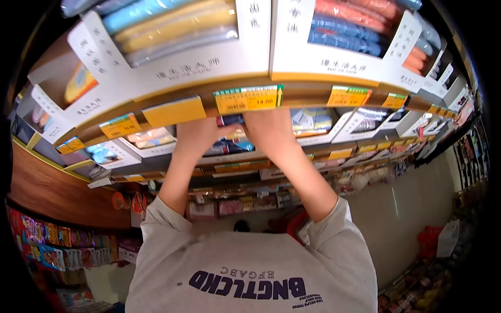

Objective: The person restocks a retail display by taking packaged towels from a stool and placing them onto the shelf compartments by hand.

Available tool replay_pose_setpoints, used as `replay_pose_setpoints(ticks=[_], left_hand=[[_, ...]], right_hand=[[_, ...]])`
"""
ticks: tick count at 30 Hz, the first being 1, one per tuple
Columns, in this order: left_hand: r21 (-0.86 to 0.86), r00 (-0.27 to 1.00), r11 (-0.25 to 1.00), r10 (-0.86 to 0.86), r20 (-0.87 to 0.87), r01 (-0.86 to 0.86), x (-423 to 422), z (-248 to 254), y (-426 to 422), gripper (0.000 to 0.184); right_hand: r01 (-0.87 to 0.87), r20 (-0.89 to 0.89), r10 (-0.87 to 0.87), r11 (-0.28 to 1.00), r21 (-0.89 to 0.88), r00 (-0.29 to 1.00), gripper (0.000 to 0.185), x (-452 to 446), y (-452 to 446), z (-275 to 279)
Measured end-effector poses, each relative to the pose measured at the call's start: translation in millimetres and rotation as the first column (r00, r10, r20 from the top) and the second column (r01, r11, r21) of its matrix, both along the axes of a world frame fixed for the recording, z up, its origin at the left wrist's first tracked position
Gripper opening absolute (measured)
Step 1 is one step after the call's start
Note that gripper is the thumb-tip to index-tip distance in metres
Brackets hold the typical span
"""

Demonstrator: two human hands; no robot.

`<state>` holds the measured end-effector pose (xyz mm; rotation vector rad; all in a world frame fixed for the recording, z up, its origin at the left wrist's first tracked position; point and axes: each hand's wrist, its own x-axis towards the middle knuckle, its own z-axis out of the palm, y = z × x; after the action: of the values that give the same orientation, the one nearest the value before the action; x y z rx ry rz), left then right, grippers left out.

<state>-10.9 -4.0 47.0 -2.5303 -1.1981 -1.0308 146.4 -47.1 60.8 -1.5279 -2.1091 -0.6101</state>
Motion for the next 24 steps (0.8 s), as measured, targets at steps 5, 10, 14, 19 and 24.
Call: replay_pose_setpoints(ticks=[5, 10, 14, 19, 24], left_hand=[[-0.093, 0.997, 0.995, 0.013, -0.076, -0.02, -1, 1, 3, 0.049], [0.105, 0.999, 0.994, -0.024, -0.046, 0.029, -1, -4, -3, 0.048], [-0.013, 0.997, 0.999, -0.033, -0.076, 0.033, 0, -4, 5, 0.045], [0.05, 0.998, 0.999, -0.007, -0.063, 0.01, 4, 0, -4, 0.042], [-0.16, 0.991, 0.986, 0.028, -0.131, -0.049, 4, 10, -11, 0.045]], right_hand=[[-0.047, -0.063, 0.047, 0.999, -0.005, 0.997, 0.023, 2, 1, 0], [-0.051, 0.036, 0.052, 0.998, -0.039, 0.998, 0.02, 6, -1, 3], [-0.086, -0.046, 0.083, 0.995, -0.049, 0.995, 0.018, 5, 5, -3], [-0.006, 0.039, 0.003, 0.997, 0.073, 0.999, 0.016, -6, 3, -6], [-0.015, 0.003, 0.015, 0.999, 0.04, 1.0, 0.015, -4, 2, -4]])
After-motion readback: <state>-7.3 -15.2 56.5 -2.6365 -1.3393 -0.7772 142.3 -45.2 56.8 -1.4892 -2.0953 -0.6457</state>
